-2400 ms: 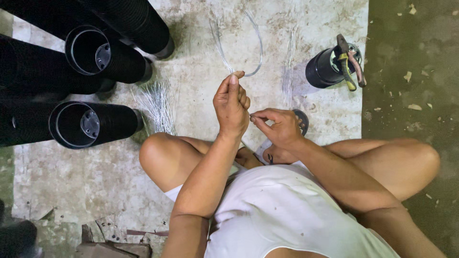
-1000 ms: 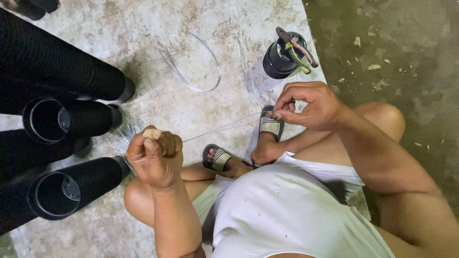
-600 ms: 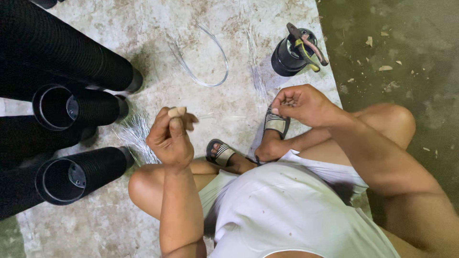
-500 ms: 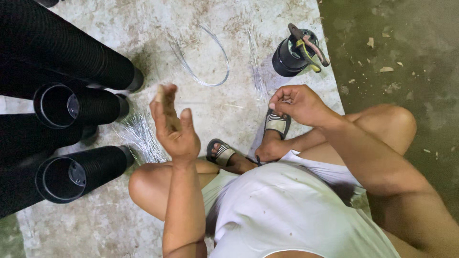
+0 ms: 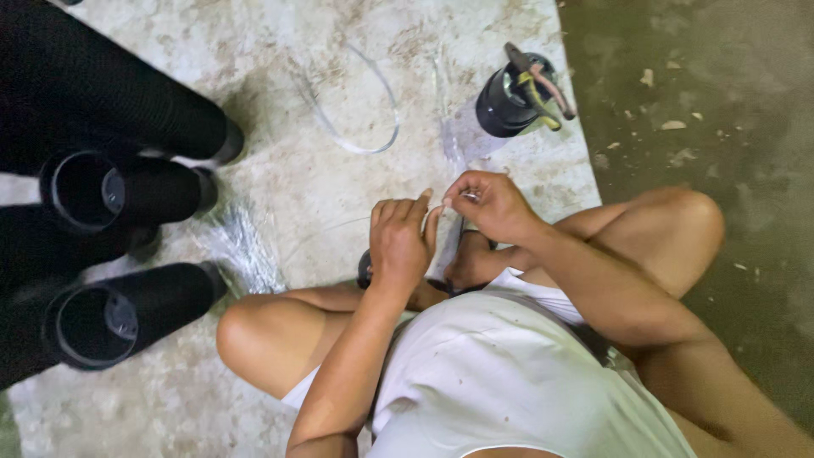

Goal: The person sits on the floor and repeatedly twists thin metal wires into small loops using pliers. They pick up wires, form loops, and cut them with pliers, placing finished pieces aside.

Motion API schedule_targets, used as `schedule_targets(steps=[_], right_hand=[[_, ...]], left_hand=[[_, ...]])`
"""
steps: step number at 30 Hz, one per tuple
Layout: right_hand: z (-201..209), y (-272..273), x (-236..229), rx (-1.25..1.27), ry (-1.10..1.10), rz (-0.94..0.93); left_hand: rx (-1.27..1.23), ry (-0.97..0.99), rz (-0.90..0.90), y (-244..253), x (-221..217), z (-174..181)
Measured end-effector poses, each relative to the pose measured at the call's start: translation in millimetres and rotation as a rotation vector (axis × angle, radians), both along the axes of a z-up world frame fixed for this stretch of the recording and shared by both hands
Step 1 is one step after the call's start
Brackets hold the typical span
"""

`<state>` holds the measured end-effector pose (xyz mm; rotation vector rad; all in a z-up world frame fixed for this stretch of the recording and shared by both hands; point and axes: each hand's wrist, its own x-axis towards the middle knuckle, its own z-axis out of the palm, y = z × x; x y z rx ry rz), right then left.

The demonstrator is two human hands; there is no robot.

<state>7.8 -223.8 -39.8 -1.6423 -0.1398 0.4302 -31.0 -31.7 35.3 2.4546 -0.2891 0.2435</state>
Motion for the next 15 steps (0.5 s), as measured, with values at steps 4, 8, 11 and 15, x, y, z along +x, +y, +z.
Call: schedule_targets(steps=[4, 8, 11, 15], right_hand=[[-2.8, 3.6, -7.0, 0.086, -0.09, 0.026], [-1.9, 4.9, -12.8, -0.002, -0.091, 0.017], [-1.1, 2.8, -16.3, -0.107, -0.166, 0.037], [-6.6, 1.8, -19.7, -0.046, -0.165, 0.048]], left_hand=[[-0.382, 0.121, 0.033, 2.1, -1.5, -13.3], [-0.566, 0.498, 0.099, 10.1, 1.4, -34.5], [-0.723, 0.624, 0.089, 15.6, 4.6, -51.0], [-0.824, 0.756, 0.105, 17.2, 7.1, -69.5]])
